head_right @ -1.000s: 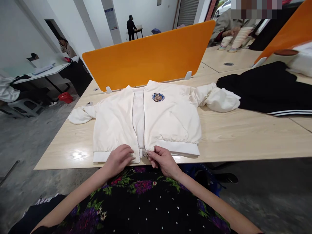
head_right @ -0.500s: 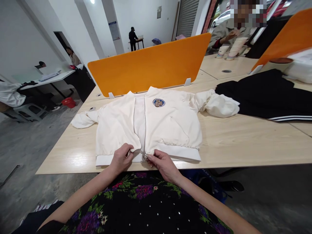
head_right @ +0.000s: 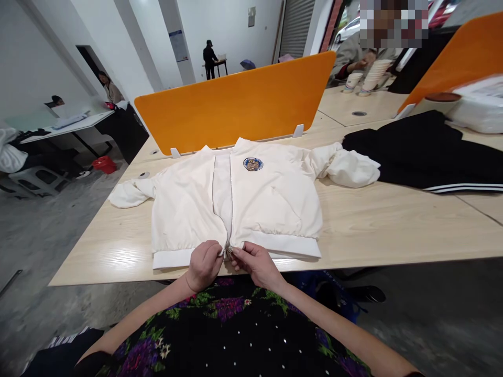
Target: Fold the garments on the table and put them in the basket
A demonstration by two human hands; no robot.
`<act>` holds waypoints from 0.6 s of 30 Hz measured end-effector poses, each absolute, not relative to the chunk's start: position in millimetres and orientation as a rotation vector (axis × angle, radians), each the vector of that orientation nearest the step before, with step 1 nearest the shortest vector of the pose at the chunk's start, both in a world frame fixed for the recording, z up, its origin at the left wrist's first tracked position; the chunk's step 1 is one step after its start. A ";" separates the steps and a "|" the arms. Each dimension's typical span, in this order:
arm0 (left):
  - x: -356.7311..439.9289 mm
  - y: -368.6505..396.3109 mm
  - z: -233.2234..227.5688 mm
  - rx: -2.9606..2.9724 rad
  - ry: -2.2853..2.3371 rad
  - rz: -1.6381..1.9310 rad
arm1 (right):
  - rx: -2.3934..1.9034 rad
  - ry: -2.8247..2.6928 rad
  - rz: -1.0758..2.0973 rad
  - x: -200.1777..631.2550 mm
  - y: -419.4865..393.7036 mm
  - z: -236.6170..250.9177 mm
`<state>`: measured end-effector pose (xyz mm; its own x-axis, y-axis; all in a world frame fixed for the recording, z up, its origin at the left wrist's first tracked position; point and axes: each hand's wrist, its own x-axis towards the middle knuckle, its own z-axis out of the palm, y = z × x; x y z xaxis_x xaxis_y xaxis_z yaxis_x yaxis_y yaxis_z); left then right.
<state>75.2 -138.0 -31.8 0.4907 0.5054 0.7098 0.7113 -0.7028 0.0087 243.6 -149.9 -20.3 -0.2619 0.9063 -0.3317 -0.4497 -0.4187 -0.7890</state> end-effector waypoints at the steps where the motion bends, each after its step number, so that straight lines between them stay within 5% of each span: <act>1: 75.1 -137.7 -33.5 -2.481 -1.042 -1.037 | -0.982 -0.708 1.824 243.2 -149.8 -20.5; 10: 58.4 -140.1 -25.7 -2.904 -1.152 -0.874 | -0.955 -0.729 1.791 245.8 -151.0 -23.6; 18: 65.9 -139.8 -12.3 -2.536 -1.124 -1.013 | -1.007 -0.751 1.795 245.0 -151.0 -21.9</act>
